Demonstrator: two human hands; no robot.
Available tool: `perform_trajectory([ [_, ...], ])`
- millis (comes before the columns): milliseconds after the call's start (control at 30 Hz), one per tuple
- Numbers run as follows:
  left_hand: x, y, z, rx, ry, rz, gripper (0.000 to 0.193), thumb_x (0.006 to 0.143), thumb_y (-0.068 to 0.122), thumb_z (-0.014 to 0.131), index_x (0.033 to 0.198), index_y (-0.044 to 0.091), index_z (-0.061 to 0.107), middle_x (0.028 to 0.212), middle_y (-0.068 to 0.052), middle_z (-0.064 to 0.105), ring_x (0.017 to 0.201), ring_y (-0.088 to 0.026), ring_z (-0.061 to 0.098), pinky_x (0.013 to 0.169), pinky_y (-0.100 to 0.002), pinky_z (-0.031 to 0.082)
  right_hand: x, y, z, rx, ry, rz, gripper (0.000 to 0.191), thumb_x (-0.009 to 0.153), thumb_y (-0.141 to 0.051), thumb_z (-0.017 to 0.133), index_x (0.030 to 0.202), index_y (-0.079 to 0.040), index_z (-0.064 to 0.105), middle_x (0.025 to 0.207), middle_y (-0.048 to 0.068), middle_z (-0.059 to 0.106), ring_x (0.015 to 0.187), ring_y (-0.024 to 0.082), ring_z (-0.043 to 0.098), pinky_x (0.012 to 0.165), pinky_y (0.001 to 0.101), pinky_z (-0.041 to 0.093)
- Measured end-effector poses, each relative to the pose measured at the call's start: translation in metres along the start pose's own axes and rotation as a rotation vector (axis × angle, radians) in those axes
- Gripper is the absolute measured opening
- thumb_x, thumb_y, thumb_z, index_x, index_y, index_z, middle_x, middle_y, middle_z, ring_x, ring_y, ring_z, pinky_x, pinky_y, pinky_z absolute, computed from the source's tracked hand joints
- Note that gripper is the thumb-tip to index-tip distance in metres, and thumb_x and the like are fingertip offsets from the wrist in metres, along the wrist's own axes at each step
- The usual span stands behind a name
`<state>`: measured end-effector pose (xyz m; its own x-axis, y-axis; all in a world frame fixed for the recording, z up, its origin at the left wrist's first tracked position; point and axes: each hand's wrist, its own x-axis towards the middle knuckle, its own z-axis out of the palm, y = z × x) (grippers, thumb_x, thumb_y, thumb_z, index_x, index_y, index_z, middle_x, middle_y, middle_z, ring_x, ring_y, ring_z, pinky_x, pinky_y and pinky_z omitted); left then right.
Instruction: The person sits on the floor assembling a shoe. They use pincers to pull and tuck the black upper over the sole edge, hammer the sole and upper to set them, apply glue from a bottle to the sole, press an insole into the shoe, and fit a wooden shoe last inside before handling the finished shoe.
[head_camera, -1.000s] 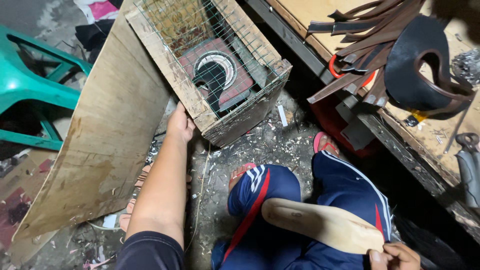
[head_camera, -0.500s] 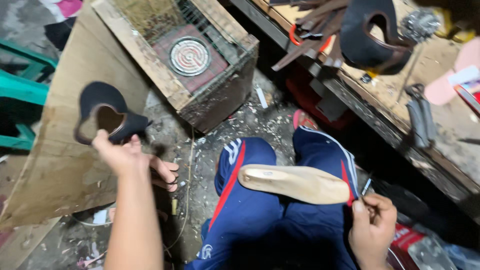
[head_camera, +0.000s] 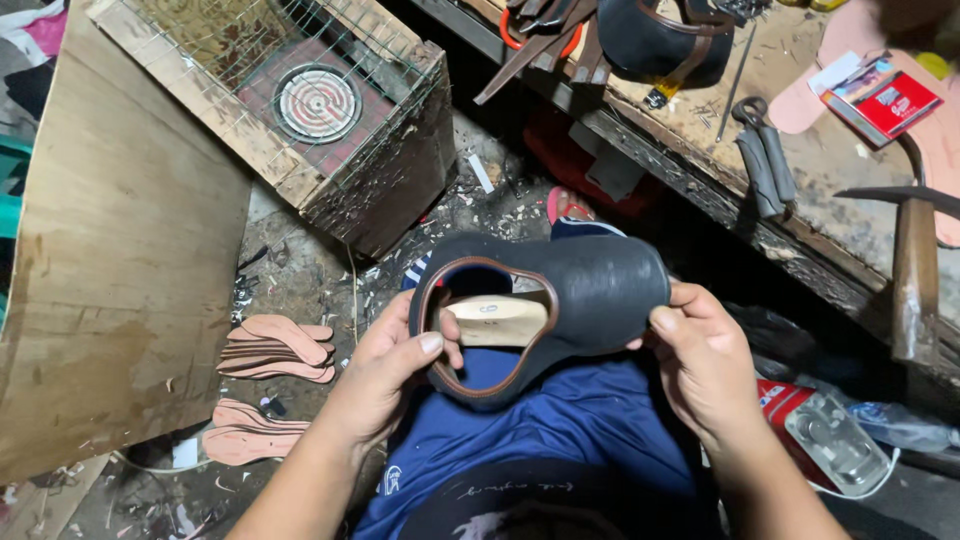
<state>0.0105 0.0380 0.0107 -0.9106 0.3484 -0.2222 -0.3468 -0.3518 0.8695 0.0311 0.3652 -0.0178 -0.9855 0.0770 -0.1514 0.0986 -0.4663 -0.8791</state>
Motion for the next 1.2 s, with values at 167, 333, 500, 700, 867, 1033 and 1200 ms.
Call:
perform_trajectory([
  [167,-0.001,0.003,0.007,0.095,-0.022,-0.032,0.055,0.089,0.018,0.067,0.137,-0.001,0.049,0.108,-0.007,0.062,0.095,-0.018,0.064,0.089,-0.035,0.053,-0.006,-0.010,-0.003,0.001,0.042,0.006,0.015,0.098,-0.002,0.065,0.112,0.001,0.064,0.109,0.011,0.073,0.099,0.019,0.069,0.096,0.0366,0.054],
  [333,0.004,0.006,0.015,0.139,0.086,0.035,0.060,0.087,0.017,0.070,0.139,0.000,0.045,0.122,-0.006,0.062,0.112,-0.012,0.061,0.102,-0.033,0.049,-0.005,-0.017,0.000,0.043,0.107,-0.004,0.013,0.100,-0.005,0.063,0.110,0.003,0.067,0.106,0.013,0.074,0.098,0.020,0.070,0.095,0.0370,0.054],
  [500,0.013,0.008,0.002,0.187,0.219,-0.043,0.060,0.085,0.020,0.072,0.136,-0.001,0.049,0.112,-0.008,0.069,0.096,-0.011,0.065,0.085,-0.028,0.052,0.004,-0.012,-0.012,0.045,0.179,0.008,0.006,0.097,-0.004,0.067,0.103,-0.003,0.066,0.097,0.009,0.073,0.082,0.018,0.070,0.076,0.0337,0.058],
  [700,0.032,-0.010,-0.027,0.254,0.405,-0.206,0.058,0.083,0.024,0.077,0.129,-0.002,0.052,0.085,-0.005,0.068,0.070,-0.010,0.062,0.059,-0.026,0.050,0.014,0.017,-0.032,-0.072,0.284,0.109,0.006,0.096,-0.008,0.071,0.095,-0.003,0.069,0.085,0.006,0.071,0.066,0.013,0.064,0.058,0.0259,0.053],
  [867,0.039,-0.040,-0.041,0.269,0.379,-0.189,0.061,0.083,0.020,0.083,0.129,-0.008,0.054,0.086,-0.005,0.066,0.074,-0.010,0.060,0.066,-0.024,0.048,0.010,0.039,-0.051,-0.229,0.421,0.157,0.007,0.093,-0.009,0.073,0.093,-0.003,0.070,0.085,0.003,0.071,0.066,0.008,0.063,0.057,0.0225,0.049],
  [1033,0.037,-0.046,-0.050,0.159,0.351,-0.294,0.062,0.079,0.021,0.081,0.128,-0.005,0.052,0.096,-0.008,0.073,0.082,-0.013,0.069,0.074,-0.028,0.057,0.004,0.054,-0.057,-0.293,0.462,0.109,0.007,0.092,-0.008,0.075,0.092,-0.002,0.071,0.085,0.002,0.071,0.066,0.006,0.060,0.056,0.0215,0.048],
  [1200,0.038,-0.042,-0.048,0.112,0.348,-0.362,0.064,0.079,0.024,0.080,0.130,0.001,0.049,0.105,-0.008,0.071,0.091,-0.014,0.071,0.078,-0.034,0.061,0.003,0.049,-0.051,-0.511,0.461,0.124,0.010,0.092,-0.011,0.075,0.093,-0.002,0.071,0.078,0.002,0.066,0.062,0.007,0.058,0.055,0.0226,0.049],
])
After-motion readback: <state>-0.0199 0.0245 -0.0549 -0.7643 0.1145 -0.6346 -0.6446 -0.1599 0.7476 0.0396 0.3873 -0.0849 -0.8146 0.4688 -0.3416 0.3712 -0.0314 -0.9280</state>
